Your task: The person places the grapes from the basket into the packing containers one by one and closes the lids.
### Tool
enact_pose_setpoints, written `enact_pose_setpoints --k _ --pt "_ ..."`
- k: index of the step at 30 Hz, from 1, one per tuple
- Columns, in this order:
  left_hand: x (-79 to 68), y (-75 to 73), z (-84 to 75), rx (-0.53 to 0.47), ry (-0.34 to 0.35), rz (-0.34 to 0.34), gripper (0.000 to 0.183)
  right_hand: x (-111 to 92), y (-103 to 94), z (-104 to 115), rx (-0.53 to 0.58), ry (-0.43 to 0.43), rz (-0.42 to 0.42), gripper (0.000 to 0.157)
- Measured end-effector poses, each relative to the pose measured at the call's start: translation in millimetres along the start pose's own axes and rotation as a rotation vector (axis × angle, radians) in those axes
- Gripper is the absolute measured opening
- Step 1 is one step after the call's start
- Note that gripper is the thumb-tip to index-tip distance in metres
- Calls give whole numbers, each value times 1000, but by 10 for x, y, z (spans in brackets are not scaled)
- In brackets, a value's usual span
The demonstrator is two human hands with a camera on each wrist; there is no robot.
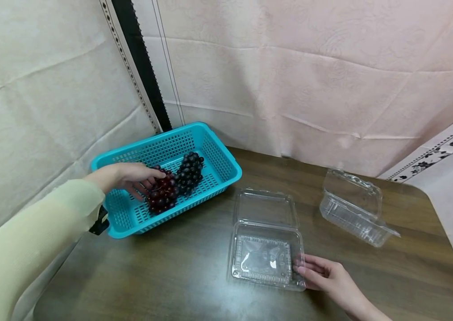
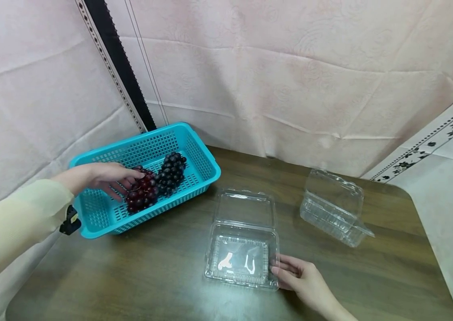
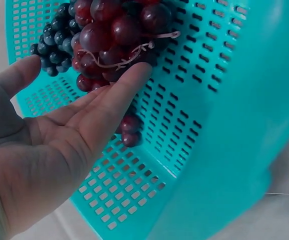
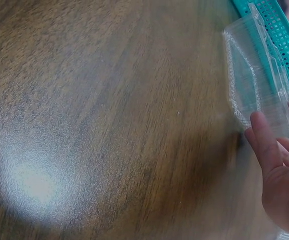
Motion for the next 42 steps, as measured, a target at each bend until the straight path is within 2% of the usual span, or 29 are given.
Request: enact_pose_setpoints --k 16,21,29,34,42 --pt "-3 75 45 45 -6 -77 89 2 -1 -11 8 -7 -1 55" --pt "9 86 71 25 -17 -107 92 9 0 -18 12 -16 9 54" --pt "-4 138 100 -42 -44 -98 94 11 -7 -29 5 -4 -4 56" --pt "24 153 109 -41 -39 -121 96 10 -4 -24 5 -22 -1 54" --pt "61 149 116 -5 -29 -174 84 19 -8 -38 11 -42 11 53"
Point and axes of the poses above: each hand's wrist, its own x-axis towards the middle knuckle, its own y-axis out of the palm, z = x × y, the point moved 7 cm from there along x, towards the middle knuckle, and after that the axes turned 15 degrees about -z, right-handed, at the moved point
